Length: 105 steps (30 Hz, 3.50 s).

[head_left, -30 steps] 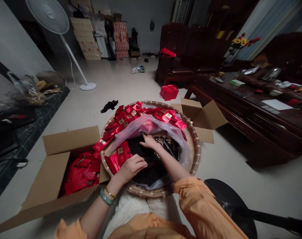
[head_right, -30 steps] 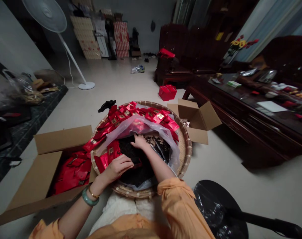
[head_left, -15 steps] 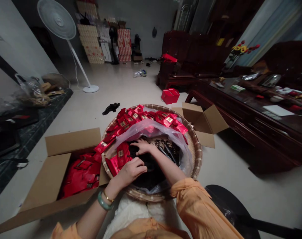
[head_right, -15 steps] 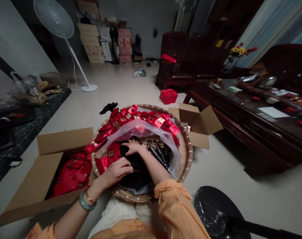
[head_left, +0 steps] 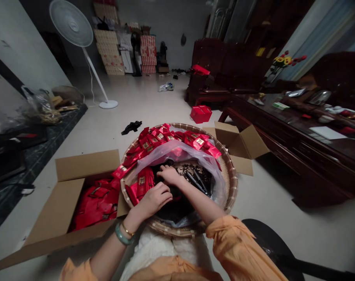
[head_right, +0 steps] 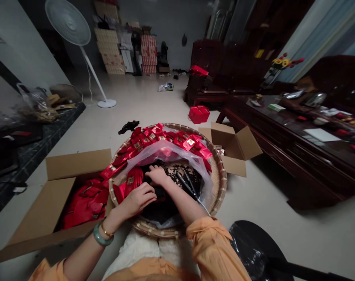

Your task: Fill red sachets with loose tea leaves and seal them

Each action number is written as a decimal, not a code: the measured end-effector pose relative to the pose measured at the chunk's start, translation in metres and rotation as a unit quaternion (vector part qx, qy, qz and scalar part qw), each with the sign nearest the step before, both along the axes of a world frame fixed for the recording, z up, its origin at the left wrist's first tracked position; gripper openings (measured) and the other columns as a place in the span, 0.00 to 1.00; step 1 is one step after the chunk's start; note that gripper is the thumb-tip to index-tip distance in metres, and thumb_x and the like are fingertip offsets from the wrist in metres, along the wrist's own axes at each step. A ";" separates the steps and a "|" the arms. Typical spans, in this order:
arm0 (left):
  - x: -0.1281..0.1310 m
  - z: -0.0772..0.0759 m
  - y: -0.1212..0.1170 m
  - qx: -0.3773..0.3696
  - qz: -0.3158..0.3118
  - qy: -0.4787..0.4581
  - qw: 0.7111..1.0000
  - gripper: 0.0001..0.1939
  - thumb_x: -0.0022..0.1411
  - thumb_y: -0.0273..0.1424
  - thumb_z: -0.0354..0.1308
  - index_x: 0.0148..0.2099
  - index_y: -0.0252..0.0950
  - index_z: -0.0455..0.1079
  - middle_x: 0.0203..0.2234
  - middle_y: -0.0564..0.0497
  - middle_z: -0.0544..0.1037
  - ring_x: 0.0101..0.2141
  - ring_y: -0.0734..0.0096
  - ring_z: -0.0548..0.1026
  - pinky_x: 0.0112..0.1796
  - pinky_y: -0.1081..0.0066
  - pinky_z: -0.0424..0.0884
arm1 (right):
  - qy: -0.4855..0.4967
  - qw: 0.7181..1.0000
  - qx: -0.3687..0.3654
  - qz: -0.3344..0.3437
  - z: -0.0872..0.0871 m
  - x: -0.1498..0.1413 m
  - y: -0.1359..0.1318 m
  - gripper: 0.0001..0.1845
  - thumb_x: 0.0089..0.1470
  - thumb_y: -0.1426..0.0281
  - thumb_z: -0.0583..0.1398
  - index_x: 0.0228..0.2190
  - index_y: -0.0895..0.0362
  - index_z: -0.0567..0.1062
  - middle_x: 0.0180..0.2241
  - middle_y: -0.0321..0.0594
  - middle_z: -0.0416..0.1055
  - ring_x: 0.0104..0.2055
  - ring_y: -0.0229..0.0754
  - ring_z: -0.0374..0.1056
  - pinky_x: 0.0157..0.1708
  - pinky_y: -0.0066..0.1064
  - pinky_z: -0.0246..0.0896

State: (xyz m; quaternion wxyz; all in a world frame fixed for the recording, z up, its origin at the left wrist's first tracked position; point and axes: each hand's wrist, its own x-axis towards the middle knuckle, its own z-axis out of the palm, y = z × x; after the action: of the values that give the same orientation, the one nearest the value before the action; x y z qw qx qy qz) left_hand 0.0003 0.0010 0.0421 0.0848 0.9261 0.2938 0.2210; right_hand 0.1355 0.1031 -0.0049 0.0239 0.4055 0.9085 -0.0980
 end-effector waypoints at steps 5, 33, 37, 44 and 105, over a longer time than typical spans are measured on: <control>-0.001 -0.002 -0.002 0.006 0.013 0.003 1.000 0.09 0.65 0.27 0.47 0.39 0.35 0.68 0.37 0.47 0.73 0.38 0.68 0.67 0.37 0.68 0.69 | 0.258 0.948 -0.147 -0.113 -0.005 0.018 0.008 0.14 0.37 0.75 0.66 0.31 0.56 0.73 0.38 0.38 0.63 0.39 0.41 0.60 0.41 0.32 0.56; 0.012 -0.012 0.008 -0.054 0.040 -0.041 0.997 0.09 0.64 0.28 0.48 0.38 0.36 0.70 0.42 0.45 0.69 0.42 0.67 0.67 0.40 0.67 0.70 | 0.613 0.606 -0.450 -0.233 0.071 0.078 -0.064 0.17 0.39 0.77 0.60 0.36 0.55 0.73 0.34 0.33 0.71 0.34 0.37 0.67 0.35 0.30 0.65; 0.013 -0.013 0.009 -0.048 0.043 -0.044 0.997 0.09 0.64 0.28 0.49 0.38 0.36 0.71 0.40 0.45 0.69 0.41 0.67 0.67 0.39 0.67 0.70 | 0.502 0.782 -0.317 -0.189 0.072 0.077 -0.070 0.20 0.39 0.79 0.58 0.38 0.55 0.73 0.39 0.36 0.71 0.42 0.41 0.65 0.44 0.35 0.61; 0.013 -0.013 0.009 -0.043 0.028 -0.049 0.997 0.09 0.64 0.28 0.49 0.37 0.36 0.71 0.38 0.46 0.70 0.40 0.66 0.68 0.38 0.67 0.71 | 0.285 0.941 -0.147 -0.109 0.082 0.077 -0.076 0.24 0.40 0.84 0.55 0.41 0.56 0.73 0.39 0.39 0.74 0.41 0.42 0.68 0.44 0.33 0.59; 0.049 -0.054 0.013 -0.480 0.151 -0.283 0.817 0.21 0.43 0.27 0.64 0.43 0.32 0.69 0.31 0.51 0.76 0.30 0.69 0.74 0.32 0.70 0.71 | 0.245 0.948 -0.149 -0.136 0.070 0.082 -0.068 0.08 0.51 0.69 0.59 0.31 0.57 0.78 0.27 0.37 0.74 0.29 0.38 0.68 0.31 0.26 0.57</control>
State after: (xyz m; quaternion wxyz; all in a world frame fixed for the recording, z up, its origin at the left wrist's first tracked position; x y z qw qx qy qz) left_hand 0.0490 0.0141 -0.0115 0.5632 0.6092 0.4615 0.3143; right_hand 0.2173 0.0355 0.0652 -0.1529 0.4802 0.7978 -0.3308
